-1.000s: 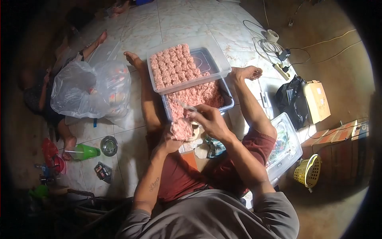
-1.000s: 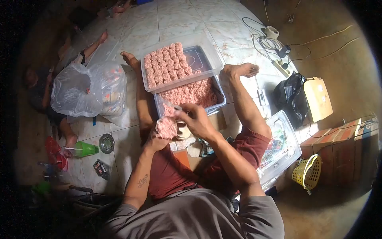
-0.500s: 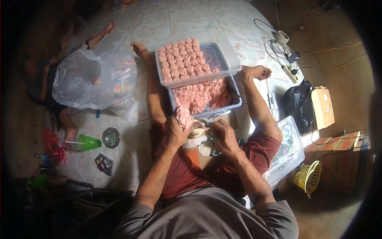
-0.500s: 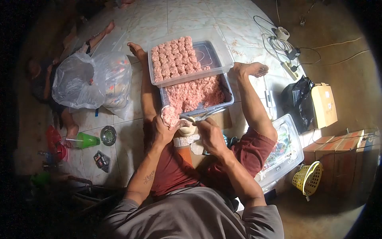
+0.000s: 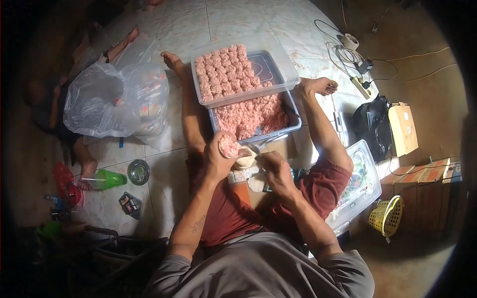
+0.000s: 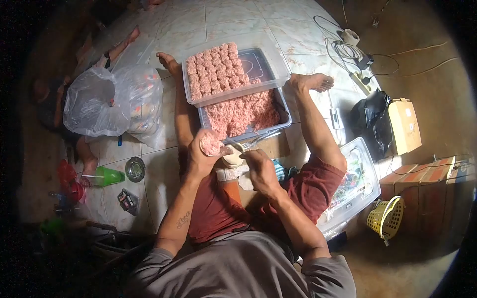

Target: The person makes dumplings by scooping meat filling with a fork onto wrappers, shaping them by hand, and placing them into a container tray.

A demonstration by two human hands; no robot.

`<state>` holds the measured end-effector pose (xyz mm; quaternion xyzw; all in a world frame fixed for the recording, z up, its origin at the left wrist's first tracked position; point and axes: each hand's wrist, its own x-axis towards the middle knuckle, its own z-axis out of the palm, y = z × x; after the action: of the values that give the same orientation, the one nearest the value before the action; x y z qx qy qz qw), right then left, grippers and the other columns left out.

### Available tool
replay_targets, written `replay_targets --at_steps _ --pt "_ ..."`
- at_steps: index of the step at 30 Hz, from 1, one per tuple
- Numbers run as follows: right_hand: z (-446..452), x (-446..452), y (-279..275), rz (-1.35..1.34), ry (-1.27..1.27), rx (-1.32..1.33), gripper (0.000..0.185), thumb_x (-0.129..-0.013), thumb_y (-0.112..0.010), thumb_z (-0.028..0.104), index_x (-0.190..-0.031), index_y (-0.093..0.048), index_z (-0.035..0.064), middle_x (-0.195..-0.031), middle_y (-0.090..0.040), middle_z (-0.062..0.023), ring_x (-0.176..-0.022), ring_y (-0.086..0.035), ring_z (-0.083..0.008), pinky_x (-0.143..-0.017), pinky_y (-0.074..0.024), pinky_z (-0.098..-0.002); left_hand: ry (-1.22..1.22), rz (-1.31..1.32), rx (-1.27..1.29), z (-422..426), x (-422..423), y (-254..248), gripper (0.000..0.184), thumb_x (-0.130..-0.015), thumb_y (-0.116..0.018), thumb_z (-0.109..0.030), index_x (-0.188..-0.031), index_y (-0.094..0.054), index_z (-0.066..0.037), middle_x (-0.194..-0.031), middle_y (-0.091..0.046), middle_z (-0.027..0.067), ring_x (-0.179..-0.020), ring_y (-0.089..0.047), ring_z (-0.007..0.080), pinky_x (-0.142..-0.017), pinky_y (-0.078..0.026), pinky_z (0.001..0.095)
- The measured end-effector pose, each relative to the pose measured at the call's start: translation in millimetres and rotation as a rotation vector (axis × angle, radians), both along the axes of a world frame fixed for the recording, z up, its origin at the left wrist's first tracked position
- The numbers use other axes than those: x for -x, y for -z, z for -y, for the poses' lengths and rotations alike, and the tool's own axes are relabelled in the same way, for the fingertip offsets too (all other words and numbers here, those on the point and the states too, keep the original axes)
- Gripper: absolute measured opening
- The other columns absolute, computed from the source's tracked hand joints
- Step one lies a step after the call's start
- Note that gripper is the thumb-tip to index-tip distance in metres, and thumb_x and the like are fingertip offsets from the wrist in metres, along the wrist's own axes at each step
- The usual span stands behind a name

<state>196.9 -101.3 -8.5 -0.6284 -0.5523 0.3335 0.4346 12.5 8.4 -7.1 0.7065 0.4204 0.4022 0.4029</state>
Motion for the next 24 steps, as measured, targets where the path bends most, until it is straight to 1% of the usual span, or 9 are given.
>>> replay_targets --at_steps 5,8,9,10,12,14,17,21,24 --pt "16.8 0.7 13.6 -0.641 -0.151 0.394 0.021 -0.107 -0.054 0.012 -0.114 -0.069 -0.0015 -0.099 -0.064 -0.0017 -0.088 -0.059 -0.01 -0.078 -0.0481 -0.0312 0.095 0.369 0.088 5.4 -3.2 -20.2 0.059 -0.068 -0.095 -0.012 -0.113 -0.058 -0.003 -0.099 -0.067 0.0078 -0.092 -0.066 0.0172 -0.078 -0.055 0.0339" --pt "6.6 41.0 21.5 -0.633 -0.034 0.019 0.019 -0.105 -0.055 0.008 -0.112 -0.069 -0.0014 -0.097 -0.065 -0.007 -0.085 -0.061 -0.0163 -0.078 -0.0485 -0.0328 0.17 0.192 -0.084 6.7 -4.5 6.6 0.057 -0.069 -0.094 -0.011 -0.114 -0.059 -0.003 -0.103 -0.065 0.0093 -0.092 -0.064 0.0179 -0.083 -0.054 0.0335" --pt "1.6 27.8 34.7 -0.156 -0.111 -0.13 0.019 -0.101 -0.055 0.0 -0.116 -0.066 -0.005 -0.099 -0.063 -0.0057 -0.09 -0.061 -0.0133 -0.082 -0.052 -0.0301 0.119 0.181 -0.228 8.5 -8.3 16.4 0.055 -0.07 -0.093 -0.01 -0.113 -0.06 -0.003 -0.102 -0.065 0.0097 -0.092 -0.064 0.0181 -0.084 -0.054 0.0337" --pt "-3.0 20.6 18.1 -0.156 -0.11 -0.13 0.019 -0.101 -0.055 0.0 -0.116 -0.066 -0.005 -0.099 -0.063 -0.0057 -0.09 -0.061 -0.0133 -0.082 -0.052 -0.0301 0.056 0.167 -0.368 10.4 -13.8 15.8 0.053 -0.07 -0.093 -0.009 -0.112 -0.061 -0.003 -0.101 -0.065 0.01 -0.091 -0.064 0.0183 -0.084 -0.054 0.034" --pt "-3.0 8.5 -11.3 -0.028 -0.052 0.177 0.021 -0.1 -0.053 -0.003 -0.117 -0.065 -0.0069 -0.1 -0.063 -0.0085 -0.093 -0.061 -0.0139 -0.086 -0.0506 -0.0326 -0.119 -0.01 -0.001 5.0 -14.1 9.2 0.048 -0.072 -0.092 -0.009 -0.109 -0.061 -0.003 -0.094 -0.067 0.0073 -0.088 -0.065 0.0174 -0.081 -0.054 0.0328" --pt "7.0 -1.2 -4.8 -0.112 -0.009 0.066 0.019 -0.103 -0.055 0.006 -0.112 -0.069 -0.0008 -0.094 -0.063 -0.0139 -0.089 -0.062 -0.0209 -0.078 -0.0482 -0.0347 -0.045 0.166 0.173 -4.2 2.5 16.7 0.044 -0.075 -0.09 -0.008 -0.106 -0.06 -0.003 -0.092 -0.066 0.0047 -0.087 -0.063 0.0137 -0.078 -0.053 0.0286" --pt "20.8 -2.7 0.3 -0.481 -0.067 0.182 0.021 -0.105 -0.054 0.008 -0.117 -0.07 0.0016 -0.093 -0.06 -0.0023 -0.087 -0.055 -0.0105 -0.078 -0.0453 -0.0281 0.195 0.299 0.086 -2.6 19.6 -14.6 0.038 -0.078 -0.086 -0.003 -0.103 -0.058 -0.004 -0.09 -0.062 0.0011 -0.084 -0.06 0.0075 -0.073 -0.051 0.0219" --pt "22.5 27.6 9.6 -0.569 -0.109 0.137 0.016 -0.104 -0.058 0.006 -0.113 -0.069 0.0001 -0.095 -0.059 -0.0025 -0.087 -0.053 -0.0111 -0.076 -0.0448 -0.0278 0.198 0.389 0.224 6.1 -0.2 -8.0 0.03 -0.083 -0.083 -0.005 -0.101 -0.058 -0.004 -0.088 -0.062 0.0001 -0.078 -0.059 0.0082 -0.069 -0.05 0.0234" --pt "5.1 57.0 30.4 0.024 0.127 -0.325 0.02 -0.088 -0.059 -0.013 -0.103 -0.065 -0.0032 -0.1 -0.06 -0.0186 -0.089 -0.061 -0.0353 -0.076 -0.0497 -0.0383 0.089 0.004 -0.063 16.4 -17.7 -5.3 0.042 -0.075 -0.093 -0.025 -0.094 -0.061 -0.006 -0.087 -0.066 0.0052 -0.074 -0.063 0.013 -0.066 -0.05 0.0273"
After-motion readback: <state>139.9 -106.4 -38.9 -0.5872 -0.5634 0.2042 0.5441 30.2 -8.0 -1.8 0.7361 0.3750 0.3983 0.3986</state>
